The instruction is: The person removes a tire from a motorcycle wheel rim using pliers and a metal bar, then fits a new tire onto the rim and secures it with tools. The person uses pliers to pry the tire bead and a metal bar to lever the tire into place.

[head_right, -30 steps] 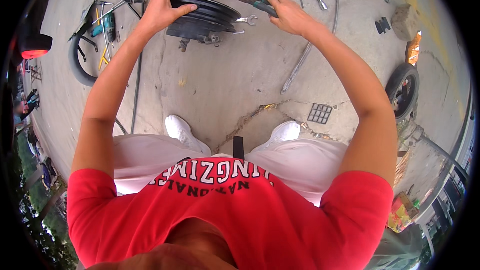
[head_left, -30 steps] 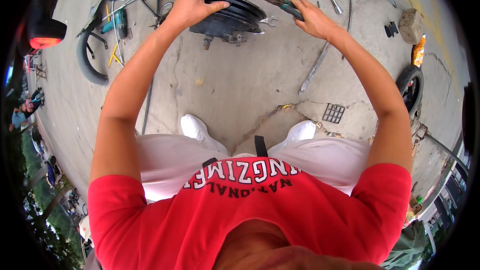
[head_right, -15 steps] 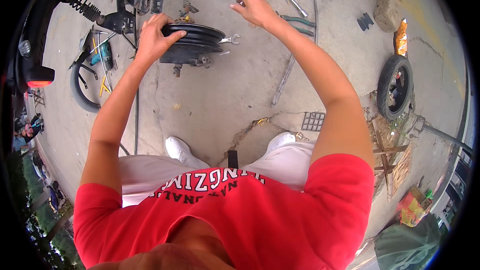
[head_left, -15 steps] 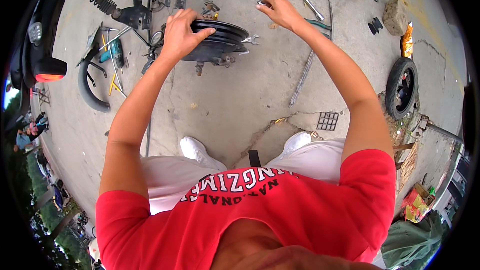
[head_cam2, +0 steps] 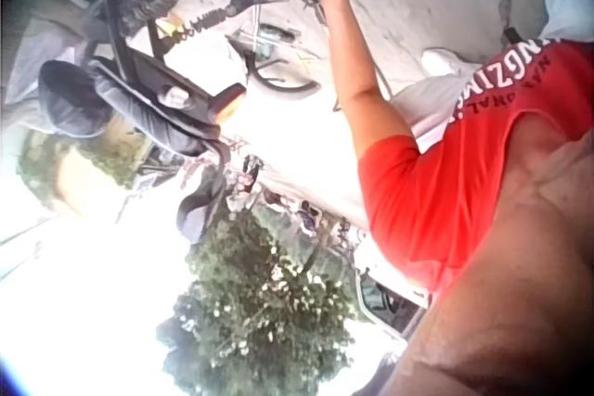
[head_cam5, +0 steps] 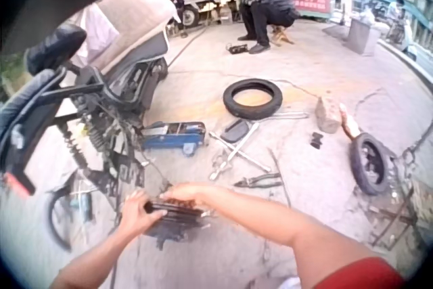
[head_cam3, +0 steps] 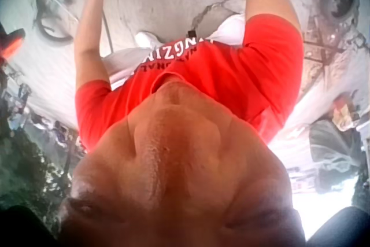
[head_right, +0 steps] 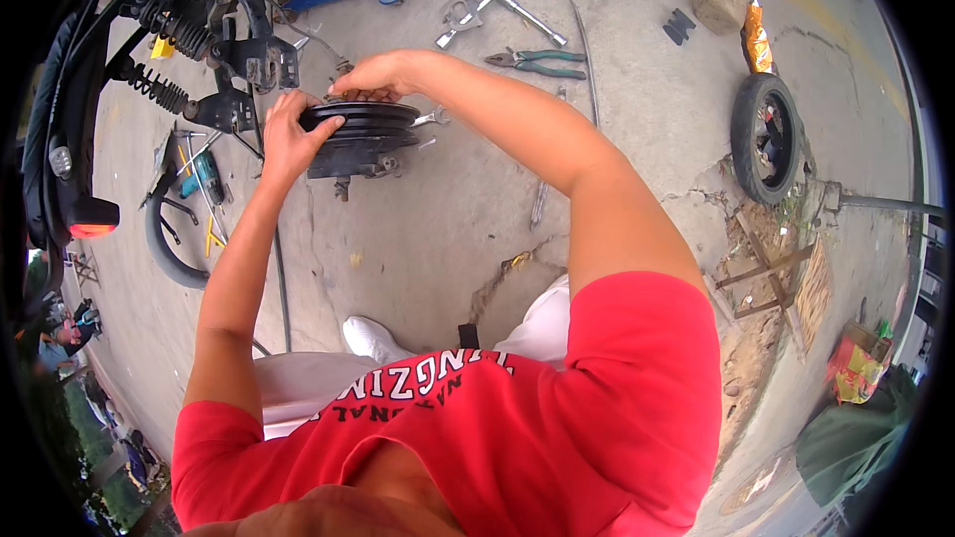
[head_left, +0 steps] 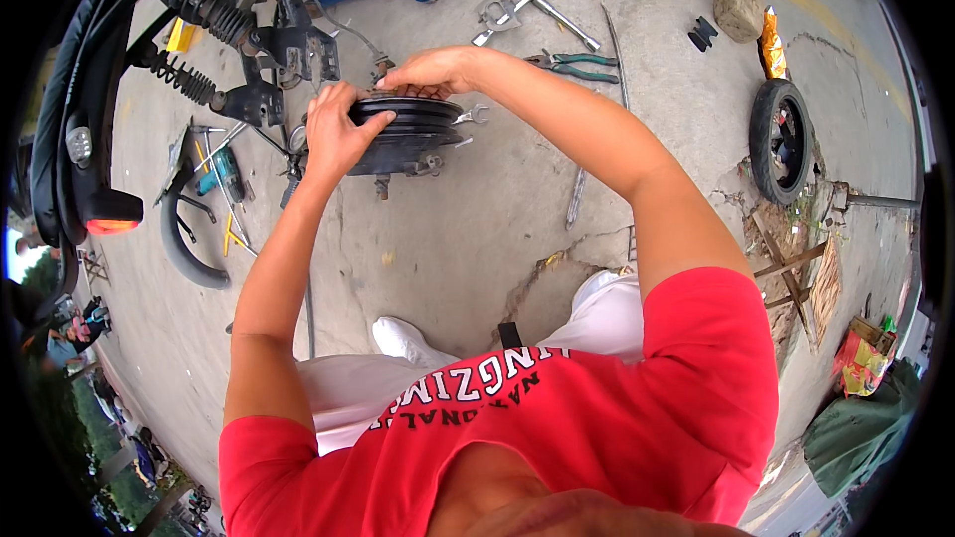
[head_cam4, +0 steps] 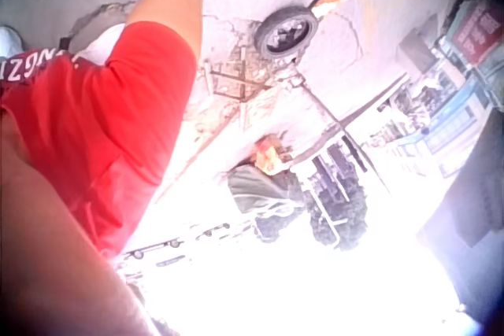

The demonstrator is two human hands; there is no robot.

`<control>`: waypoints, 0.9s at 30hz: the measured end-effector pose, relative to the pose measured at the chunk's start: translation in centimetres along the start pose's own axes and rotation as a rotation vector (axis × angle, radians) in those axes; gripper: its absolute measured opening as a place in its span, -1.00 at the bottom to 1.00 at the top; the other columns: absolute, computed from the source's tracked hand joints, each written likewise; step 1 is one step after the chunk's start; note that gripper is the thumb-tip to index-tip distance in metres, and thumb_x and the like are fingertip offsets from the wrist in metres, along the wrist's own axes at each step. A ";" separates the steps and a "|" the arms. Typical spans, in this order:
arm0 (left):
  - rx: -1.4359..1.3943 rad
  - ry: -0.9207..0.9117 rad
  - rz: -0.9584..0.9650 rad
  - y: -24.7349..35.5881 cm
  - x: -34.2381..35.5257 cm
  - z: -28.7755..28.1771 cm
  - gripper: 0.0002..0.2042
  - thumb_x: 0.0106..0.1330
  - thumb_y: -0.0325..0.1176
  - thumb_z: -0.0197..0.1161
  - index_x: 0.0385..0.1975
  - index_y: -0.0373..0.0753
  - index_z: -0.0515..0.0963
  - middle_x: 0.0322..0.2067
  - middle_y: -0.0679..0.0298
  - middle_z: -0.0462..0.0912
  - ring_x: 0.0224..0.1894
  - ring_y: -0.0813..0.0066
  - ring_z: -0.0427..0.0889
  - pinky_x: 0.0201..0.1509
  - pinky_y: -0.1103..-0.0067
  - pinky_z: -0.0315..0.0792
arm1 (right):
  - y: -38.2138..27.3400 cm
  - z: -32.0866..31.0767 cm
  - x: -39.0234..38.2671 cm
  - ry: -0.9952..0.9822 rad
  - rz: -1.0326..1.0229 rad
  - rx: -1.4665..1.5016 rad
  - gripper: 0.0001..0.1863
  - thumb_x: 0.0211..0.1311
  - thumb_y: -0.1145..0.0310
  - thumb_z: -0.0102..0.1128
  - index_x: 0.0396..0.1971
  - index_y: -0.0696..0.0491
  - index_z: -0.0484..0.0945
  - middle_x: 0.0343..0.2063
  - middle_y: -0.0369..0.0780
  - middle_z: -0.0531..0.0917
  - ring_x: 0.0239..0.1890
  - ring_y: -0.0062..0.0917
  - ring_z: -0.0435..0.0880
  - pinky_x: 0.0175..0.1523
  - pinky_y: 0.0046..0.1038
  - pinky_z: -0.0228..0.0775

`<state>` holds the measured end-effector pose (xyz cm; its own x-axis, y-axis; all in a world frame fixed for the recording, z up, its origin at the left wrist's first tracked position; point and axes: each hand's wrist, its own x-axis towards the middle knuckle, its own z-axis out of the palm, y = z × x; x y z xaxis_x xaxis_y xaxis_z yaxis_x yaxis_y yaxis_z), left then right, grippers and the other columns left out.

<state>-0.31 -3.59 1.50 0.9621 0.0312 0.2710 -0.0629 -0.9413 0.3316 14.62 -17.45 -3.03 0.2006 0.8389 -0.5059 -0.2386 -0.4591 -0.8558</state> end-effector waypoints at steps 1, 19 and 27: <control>0.018 -0.024 -0.037 0.3 0.1 -0.2 -0.69 -0.05 -0.20 0.47 -0.47 -0.25 0.53 -0.46 0.26 0.54 -0.28 0.26 0.50 -0.16 0.44 0.28 | 0.2 -0.2 0.0 -0.025 0.001 0.038 -0.60 0.21 -0.06 0.19 -0.27 0.01 0.58 -0.44 -0.38 0.59 -0.43 -0.65 0.48 -0.23 -0.53 0.31; -0.028 -0.025 -0.043 -1.0 -0.3 -0.3 -0.59 -0.08 -0.02 0.45 -0.36 -0.20 0.62 -0.36 0.28 0.57 -0.19 0.28 0.48 -0.04 0.43 0.26 | 4.5 0.2 1.2 0.021 -0.454 0.098 -0.94 0.27 0.42 0.20 -0.33 0.09 0.58 -0.39 -0.41 0.59 -0.31 -0.75 0.50 -0.15 -0.63 0.37; 0.126 -0.146 0.121 0.2 0.7 -1.4 -0.51 -0.06 0.02 0.43 -0.30 -0.28 0.55 -0.28 0.20 0.52 -0.16 0.20 0.46 -0.02 0.36 0.28 | 7.5 -4.6 1.8 0.079 -0.327 -0.084 -0.49 0.23 -0.11 0.20 -0.28 0.13 0.63 -0.40 -0.29 0.63 -0.32 -0.63 0.55 -0.22 -0.57 0.41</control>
<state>-0.02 -3.26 3.05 0.9784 -0.1249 0.1647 -0.1553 -0.9701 0.1866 17.57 -20.73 -10.84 0.3273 0.9219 -0.2071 -0.0711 -0.1945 -0.9783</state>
